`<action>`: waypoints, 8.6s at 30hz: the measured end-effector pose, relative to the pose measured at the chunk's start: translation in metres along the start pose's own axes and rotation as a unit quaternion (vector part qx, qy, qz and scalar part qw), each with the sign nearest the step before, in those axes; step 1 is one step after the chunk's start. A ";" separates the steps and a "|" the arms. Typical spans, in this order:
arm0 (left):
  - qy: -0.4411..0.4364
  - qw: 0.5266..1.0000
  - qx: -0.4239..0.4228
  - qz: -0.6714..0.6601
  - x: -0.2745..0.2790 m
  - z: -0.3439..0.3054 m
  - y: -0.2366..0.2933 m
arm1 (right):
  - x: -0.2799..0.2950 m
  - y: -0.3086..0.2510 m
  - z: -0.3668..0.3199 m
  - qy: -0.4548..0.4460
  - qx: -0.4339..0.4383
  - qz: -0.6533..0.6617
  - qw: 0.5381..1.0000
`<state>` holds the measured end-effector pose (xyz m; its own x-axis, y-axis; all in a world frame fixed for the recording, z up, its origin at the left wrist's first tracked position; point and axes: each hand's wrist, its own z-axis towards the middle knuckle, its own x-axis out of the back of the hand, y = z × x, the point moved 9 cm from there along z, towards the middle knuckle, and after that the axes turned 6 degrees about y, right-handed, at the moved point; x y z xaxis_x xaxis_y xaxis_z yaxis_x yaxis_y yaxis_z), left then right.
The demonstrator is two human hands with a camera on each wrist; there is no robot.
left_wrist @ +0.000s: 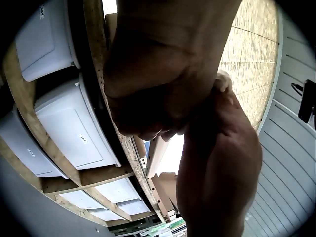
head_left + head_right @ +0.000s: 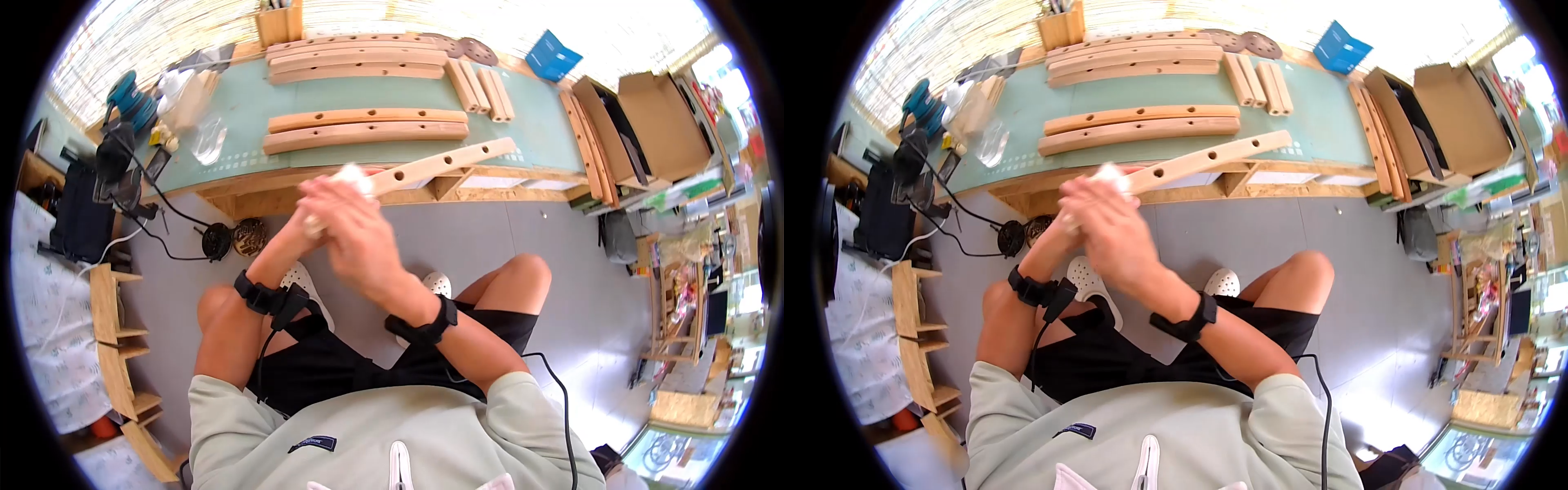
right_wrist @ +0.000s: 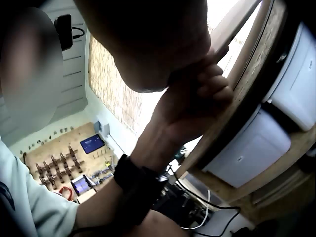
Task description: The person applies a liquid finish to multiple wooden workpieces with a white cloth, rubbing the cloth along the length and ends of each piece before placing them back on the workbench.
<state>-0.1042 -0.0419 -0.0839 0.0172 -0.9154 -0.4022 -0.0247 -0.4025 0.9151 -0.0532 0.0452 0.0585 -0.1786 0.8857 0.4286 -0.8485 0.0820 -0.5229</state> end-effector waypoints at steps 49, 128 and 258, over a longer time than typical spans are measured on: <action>0.291 0.655 -0.194 0.670 0.036 -0.011 0.168 | 0.118 0.159 -0.045 0.197 -0.379 0.364 0.827; 0.191 0.924 -0.131 0.303 -0.020 -0.009 0.068 | 0.043 0.080 0.000 0.057 -0.052 -0.182 0.980; 0.076 0.997 0.019 -0.018 -0.032 -0.003 0.038 | 0.213 0.188 -0.001 0.286 -0.135 -0.027 0.948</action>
<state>-0.1032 -0.0275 -0.0359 0.1697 -0.8902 -0.4227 -0.0590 -0.4374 0.8974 -0.2505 0.2497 0.0510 0.2257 0.9737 0.0303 -0.6767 0.1791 -0.7141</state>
